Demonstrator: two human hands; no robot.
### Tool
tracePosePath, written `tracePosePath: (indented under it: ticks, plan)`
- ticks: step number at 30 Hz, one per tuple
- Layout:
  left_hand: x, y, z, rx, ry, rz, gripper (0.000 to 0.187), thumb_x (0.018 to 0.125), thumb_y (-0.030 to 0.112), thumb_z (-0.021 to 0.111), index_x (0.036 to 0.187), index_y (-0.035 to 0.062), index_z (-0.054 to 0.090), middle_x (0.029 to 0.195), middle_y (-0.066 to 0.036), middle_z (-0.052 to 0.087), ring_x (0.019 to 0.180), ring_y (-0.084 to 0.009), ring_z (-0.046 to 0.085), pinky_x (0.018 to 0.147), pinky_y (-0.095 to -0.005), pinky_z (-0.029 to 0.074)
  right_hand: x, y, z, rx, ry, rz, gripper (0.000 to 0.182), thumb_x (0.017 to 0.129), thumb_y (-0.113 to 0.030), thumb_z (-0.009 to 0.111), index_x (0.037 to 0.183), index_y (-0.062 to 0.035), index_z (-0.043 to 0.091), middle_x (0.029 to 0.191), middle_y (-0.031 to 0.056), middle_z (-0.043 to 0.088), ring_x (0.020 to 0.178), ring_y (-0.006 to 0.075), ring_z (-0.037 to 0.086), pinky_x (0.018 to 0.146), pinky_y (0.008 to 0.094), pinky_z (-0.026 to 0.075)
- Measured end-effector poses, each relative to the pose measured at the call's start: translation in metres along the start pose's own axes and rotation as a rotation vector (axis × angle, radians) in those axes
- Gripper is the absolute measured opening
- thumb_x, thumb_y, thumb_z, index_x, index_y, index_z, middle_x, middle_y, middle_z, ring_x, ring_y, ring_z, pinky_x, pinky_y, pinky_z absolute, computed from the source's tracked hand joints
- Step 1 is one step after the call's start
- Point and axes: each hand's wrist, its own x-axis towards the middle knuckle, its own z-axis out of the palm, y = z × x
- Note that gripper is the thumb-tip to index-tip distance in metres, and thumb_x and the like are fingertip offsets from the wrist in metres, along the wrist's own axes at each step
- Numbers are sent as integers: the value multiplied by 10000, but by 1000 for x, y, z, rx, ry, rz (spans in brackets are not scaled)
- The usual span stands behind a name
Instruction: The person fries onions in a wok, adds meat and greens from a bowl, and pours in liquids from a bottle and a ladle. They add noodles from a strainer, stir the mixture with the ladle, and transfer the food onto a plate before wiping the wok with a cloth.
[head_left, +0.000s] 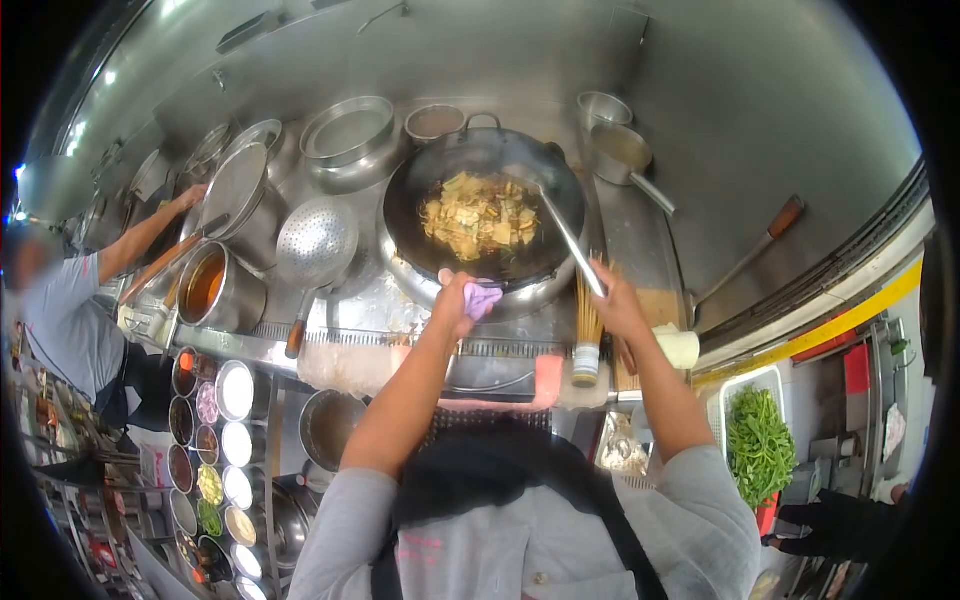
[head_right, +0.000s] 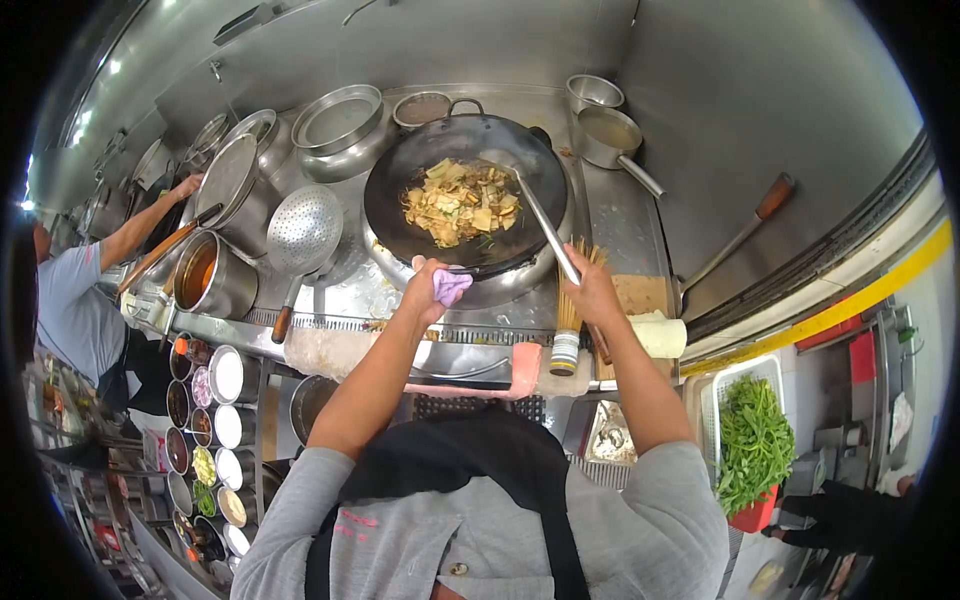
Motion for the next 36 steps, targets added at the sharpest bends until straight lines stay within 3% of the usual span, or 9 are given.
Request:
tracePosePath:
  ticks: [1,5,9,13,16,26,31,34,36]
  plan:
    - [-3,2,3,-16,4,-11,262,904,230,492,1015,2,557,935,-167,657,799,-302,676,557,-374,557,-2,2,6,-60,66,-129,612,801,-23,593,1402,-31,475,1169,211,658,947,273,687,806,323,533]
    - [3,10,5,-63,31,-60,157,901,194,520,1007,81,495,935,-173,636,783,-329,668,549,-379,565,-26,-71,-25,374,-235,263,704,805,-42,601,1475,-42,381,830,43,579,517,81,501,479,266,452]
    - [-48,24,55,-93,128,1,63,947,173,466,963,118,442,920,-164,616,781,-321,661,535,-363,566,-41,-112,-60,177,-507,195,664,797,-58,594,1438,-15,424,809,83,639,571,106,591,537,291,495]
    - [-61,26,62,-145,134,-21,109,973,216,445,1027,122,461,1020,-164,627,804,-306,665,537,-356,566,-28,-131,-81,-230,-609,-258,647,788,-99,619,1405,-10,446,936,290,653,816,357,684,747,405,530]
    - [-51,4,26,-154,20,-51,141,984,244,433,1051,122,458,1063,-185,623,815,-313,669,544,-354,567,-12,-130,-62,-393,-561,-62,644,792,-84,615,1408,-12,438,1013,307,639,931,423,643,824,445,506]
    - [-87,26,48,-94,63,-32,215,920,224,483,1005,30,522,960,-196,642,800,-317,674,557,-351,561,-9,-115,-60,-241,-527,-415,626,786,-60,579,1394,12,446,1126,264,631,1008,421,620,883,444,490]
    - [-87,-27,7,-133,-22,-62,272,925,223,470,1179,125,453,1049,-205,624,786,-328,667,560,-361,556,0,-123,-36,-421,-435,-127,630,793,-74,564,1404,8,434,1067,306,622,1013,447,602,862,447,491]
    - [-135,-35,5,25,-61,34,377,931,239,462,1281,188,331,1208,-191,578,807,-339,677,576,-368,558,-18,-87,-56,-207,-269,-447,667,807,-55,562,1448,-4,385,917,239,651,820,362,658,721,398,522]
    - [-112,-25,10,-165,59,-14,186,902,207,488,1057,107,461,1048,-194,642,779,-331,684,560,-362,548,-38,-104,-81,63,-391,-40,674,812,-43,565,1458,-2,377,827,149,626,680,242,620,622,338,503]
